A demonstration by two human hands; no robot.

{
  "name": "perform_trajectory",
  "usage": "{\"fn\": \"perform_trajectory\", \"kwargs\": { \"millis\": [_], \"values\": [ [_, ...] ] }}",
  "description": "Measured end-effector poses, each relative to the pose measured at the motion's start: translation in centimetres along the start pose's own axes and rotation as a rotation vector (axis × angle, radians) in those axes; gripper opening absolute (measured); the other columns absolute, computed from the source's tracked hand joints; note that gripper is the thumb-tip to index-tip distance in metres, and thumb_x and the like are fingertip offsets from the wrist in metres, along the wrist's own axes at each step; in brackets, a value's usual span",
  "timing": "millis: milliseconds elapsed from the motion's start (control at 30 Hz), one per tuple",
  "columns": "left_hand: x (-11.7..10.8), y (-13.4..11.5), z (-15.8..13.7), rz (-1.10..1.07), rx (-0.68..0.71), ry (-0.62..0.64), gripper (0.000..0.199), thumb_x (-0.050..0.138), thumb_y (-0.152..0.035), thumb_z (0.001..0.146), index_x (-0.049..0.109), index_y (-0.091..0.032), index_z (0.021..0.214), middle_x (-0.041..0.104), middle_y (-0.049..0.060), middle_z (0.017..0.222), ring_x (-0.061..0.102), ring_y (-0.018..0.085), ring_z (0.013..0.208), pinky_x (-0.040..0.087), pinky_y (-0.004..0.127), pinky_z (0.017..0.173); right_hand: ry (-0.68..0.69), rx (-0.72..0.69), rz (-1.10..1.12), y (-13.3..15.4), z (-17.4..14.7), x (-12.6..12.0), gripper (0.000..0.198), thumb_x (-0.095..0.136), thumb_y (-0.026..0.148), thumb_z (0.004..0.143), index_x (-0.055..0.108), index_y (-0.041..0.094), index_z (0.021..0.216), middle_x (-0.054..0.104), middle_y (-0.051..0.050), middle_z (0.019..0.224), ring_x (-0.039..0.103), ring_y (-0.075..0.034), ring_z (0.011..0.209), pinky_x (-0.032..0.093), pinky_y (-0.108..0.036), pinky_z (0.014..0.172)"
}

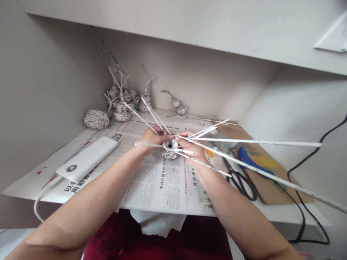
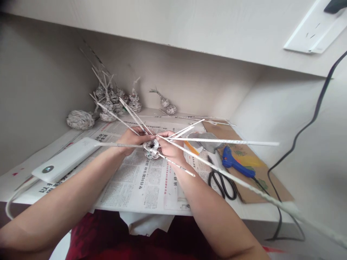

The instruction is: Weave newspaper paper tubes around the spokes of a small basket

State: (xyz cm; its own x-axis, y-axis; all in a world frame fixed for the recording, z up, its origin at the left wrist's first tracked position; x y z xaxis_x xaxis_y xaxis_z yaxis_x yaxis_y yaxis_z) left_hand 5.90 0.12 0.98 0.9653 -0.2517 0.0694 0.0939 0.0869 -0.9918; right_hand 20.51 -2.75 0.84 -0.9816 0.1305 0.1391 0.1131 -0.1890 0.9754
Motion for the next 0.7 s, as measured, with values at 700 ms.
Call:
{"fn": "perform_trajectory", "kwargs": {
  "millis": [700],
  "values": [
    [-0.8, 0.0, 0.3, 0.091, 0.185, -0.357, 0.023, 0.075, -0.034, 0.064, 0.065, -0.015, 0.069, 0.064, 0.001, 0.062, 0.056, 0.013, 0.056, 0.042, 0.024, 0.054, -0.145, 0.050, 0.382, 1.5, 0.6, -1.1, 0.034, 0.079, 0.032, 0.061, 0.063, 0.021, 0.088, 0.069, 0.000, 0.085, 0.061, -0.011, 0.066, 0.046, -0.023, 0.055]
  ]
}}
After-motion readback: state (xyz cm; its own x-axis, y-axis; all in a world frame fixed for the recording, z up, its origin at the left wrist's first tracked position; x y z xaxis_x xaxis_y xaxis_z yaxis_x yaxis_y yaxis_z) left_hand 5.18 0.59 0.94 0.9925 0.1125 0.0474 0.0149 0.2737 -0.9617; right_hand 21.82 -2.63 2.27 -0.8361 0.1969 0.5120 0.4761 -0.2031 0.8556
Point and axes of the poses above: each hand's wrist, its own z-axis towards the middle knuckle, its own x-axis out of the palm, y = z × x, the point moved 4 cm from there along z, towards the middle knuckle
